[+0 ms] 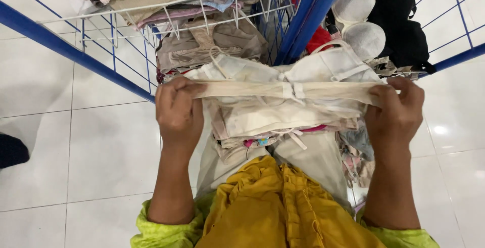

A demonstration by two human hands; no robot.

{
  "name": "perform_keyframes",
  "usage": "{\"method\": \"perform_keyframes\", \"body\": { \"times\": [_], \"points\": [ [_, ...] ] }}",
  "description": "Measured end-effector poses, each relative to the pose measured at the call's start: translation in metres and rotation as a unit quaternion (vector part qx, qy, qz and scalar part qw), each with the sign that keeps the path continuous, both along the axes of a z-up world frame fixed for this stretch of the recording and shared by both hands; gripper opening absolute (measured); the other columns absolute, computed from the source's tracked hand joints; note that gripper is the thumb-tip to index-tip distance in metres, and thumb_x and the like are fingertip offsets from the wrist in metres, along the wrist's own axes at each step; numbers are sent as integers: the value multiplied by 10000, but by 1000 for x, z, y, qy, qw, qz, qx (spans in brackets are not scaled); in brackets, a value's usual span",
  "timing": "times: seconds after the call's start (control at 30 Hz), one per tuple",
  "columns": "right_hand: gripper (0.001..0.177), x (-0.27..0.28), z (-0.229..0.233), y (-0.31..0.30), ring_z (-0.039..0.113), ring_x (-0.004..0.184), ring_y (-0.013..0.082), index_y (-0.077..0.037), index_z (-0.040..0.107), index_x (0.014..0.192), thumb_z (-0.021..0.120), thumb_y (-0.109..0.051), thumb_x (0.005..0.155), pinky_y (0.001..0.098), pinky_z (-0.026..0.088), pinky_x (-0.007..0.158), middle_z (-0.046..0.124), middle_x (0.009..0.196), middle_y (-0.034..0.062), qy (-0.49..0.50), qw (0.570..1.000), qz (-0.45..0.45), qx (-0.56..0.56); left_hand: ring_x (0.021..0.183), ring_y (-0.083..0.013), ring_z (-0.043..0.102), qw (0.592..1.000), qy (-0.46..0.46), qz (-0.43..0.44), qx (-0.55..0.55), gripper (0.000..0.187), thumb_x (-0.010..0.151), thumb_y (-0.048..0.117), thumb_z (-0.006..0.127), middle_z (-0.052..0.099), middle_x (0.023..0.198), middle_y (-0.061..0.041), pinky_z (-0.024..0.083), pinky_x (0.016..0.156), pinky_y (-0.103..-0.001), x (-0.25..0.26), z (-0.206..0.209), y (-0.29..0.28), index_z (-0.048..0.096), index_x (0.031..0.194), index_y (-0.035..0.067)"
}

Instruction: Sorting and inspecting bras and underwear on a display rack in a retail store.

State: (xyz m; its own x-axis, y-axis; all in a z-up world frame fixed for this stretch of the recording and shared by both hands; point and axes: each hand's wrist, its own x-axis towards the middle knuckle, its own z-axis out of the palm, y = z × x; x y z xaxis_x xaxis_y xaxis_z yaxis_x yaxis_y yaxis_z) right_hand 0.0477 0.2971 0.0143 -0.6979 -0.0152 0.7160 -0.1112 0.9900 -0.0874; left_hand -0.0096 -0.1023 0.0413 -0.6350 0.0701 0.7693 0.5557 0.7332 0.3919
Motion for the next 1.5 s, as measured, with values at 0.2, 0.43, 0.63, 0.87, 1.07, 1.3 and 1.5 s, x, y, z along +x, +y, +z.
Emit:
{"method": "perform_keyframes", "body": {
  "times": [0.2, 0.43, 0.63, 0.87, 1.07, 1.3, 1.5],
  "points": [
    [168, -12, 30, 19, 732, 873, 238, -2, 689, 1122, 657, 85, 982, 290, 566, 661, 715, 1118, 153, -107, 931, 66, -341, 1082, -321, 633, 998, -65, 17, -1, 273, 822, -84, 761, 668, 1104, -113, 522, 918, -428, -5, 10, -6, 740, 1065, 40],
    [282, -49, 63, -1, 786, 942, 261, 16, 626, 1234, 439, 90, 1036, 378, 654, 766, 731, 1138, 183, -50, 707, 233, -666, 1139, -314, 616, 977, -181, -52, -96, 339, 780, -27, 763, 698, 1227, -115, 477, 996, -434, -4, 12, 3, 752, 1106, 66],
    [151, -76, 93, -56, 742, 1083, 215, 3, 618, 1218, 595, 115, 1118, 348, 639, 912, 703, 1236, 147, 36, 686, 334, -645, 1317, -359, 527, 962, -194, -147, -124, 622, 794, 44, 722, 598, 1397, -196, 383, 1108, -497, 14, 46, 31, 566, 1395, 7],
    [324, -67, 149, -151, 591, 1280, 192, 0, 583, 1306, 735, 13, 1021, 325, 559, 1114, 527, 1429, 124, -30, 811, 487, -322, 1048, -397, 619, 984, -103, -144, 9, 595, 945, 276, 754, 611, 1185, -258, 522, 876, -478, -16, 55, 98, 486, 1351, -66],
    [714, -74, 84, -156, 542, 1345, 223, -52, 354, 1550, 817, -174, 1020, 346, 558, 1109, 370, 1540, 115, -78, 837, 450, -301, 675, -169, 602, 938, -162, -154, 266, 277, 1108, 261, 503, 601, 766, -46, 476, 606, -299, -53, 77, 68, 591, 1004, 21],
    [837, -90, 25, -190, 567, 1157, 269, 15, 287, 1492, 819, -171, 872, 396, 501, 915, 505, 1334, 192, -180, 866, 325, -334, 732, -46, 469, 854, -24, -239, 461, 330, 1203, 196, 535, 557, 838, -2, 403, 690, -217, -53, 76, 59, 615, 974, -27],
    [281, -130, 13, -118, 606, 1002, 200, -39, 553, 1200, 641, 116, 982, 325, 531, 859, 563, 1109, 119, 29, 928, 235, -288, 949, -70, 642, 803, -67, -270, 527, 279, 1169, 148, 561, 680, 1121, -81, 498, 651, -234, -49, 41, 54, 636, 1324, -71]
  ]
}}
